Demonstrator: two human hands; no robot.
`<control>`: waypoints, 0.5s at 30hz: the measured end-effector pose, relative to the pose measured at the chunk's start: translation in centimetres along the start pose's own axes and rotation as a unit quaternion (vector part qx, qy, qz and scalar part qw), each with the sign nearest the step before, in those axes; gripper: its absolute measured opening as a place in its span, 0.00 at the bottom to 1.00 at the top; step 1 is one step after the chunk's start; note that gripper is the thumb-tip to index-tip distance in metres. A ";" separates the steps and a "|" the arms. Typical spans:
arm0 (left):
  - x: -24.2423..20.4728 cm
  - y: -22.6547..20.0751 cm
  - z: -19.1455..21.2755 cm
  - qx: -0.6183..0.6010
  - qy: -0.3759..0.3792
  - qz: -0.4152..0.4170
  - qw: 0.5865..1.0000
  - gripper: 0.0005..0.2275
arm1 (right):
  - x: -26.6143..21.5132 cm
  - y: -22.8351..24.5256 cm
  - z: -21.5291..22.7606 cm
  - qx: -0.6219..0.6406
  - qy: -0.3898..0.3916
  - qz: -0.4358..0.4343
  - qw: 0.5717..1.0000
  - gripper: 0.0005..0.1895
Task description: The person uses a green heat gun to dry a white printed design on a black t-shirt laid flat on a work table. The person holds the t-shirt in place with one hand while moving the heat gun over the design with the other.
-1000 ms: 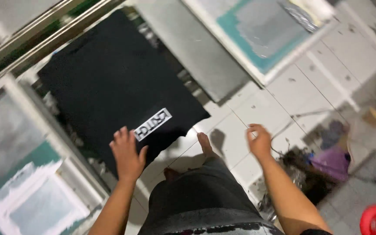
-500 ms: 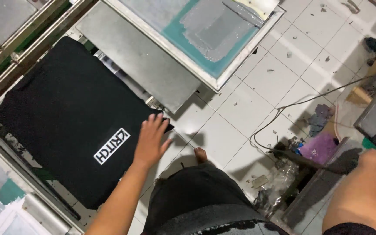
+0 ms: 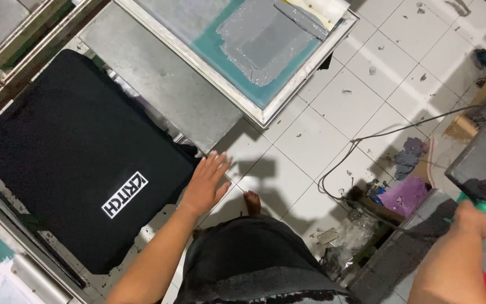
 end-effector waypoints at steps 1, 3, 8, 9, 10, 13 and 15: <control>-1.0 0.2 0.2 -0.017 -0.010 0.013 1.000 0.25 | -1.3 0.7 0.9 0.014 -0.062 0.027 0.998 0.32; -2.3 0.3 0.6 -0.028 -0.016 0.022 0.999 0.24 | -3.6 2.6 1.4 0.072 -0.105 0.187 0.974 0.27; -6.4 0.8 1.3 -0.035 -0.038 0.051 0.997 0.23 | -17.2 11.6 5.4 0.247 -0.008 0.481 0.841 0.22; -7.3 1.2 1.4 -0.064 -0.021 0.066 0.996 0.25 | -19.3 12.6 4.4 0.250 0.086 0.419 0.869 0.23; -8.3 1.5 1.6 -0.092 -0.006 0.082 0.992 0.26 | -21.9 13.6 3.3 0.252 0.184 0.354 0.881 0.23; -10.9 2.3 2.9 -0.099 -0.032 0.106 0.989 0.22 | -36.9 17.3 8.8 0.210 0.403 0.344 0.822 0.14; -13.3 3.2 3.9 -0.097 -0.038 0.149 0.983 0.21 | -43.3 16.4 9.0 0.143 0.428 0.400 0.798 0.15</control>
Point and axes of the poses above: each hand's wrist, its own x-axis towards the middle knuckle, its own z-axis out of the back of the hand, y = z × x, the point moved 5 cm from there along x, towards the middle knuckle, and after that the axes turned 3 degrees about -y, right-handed, at the moved point
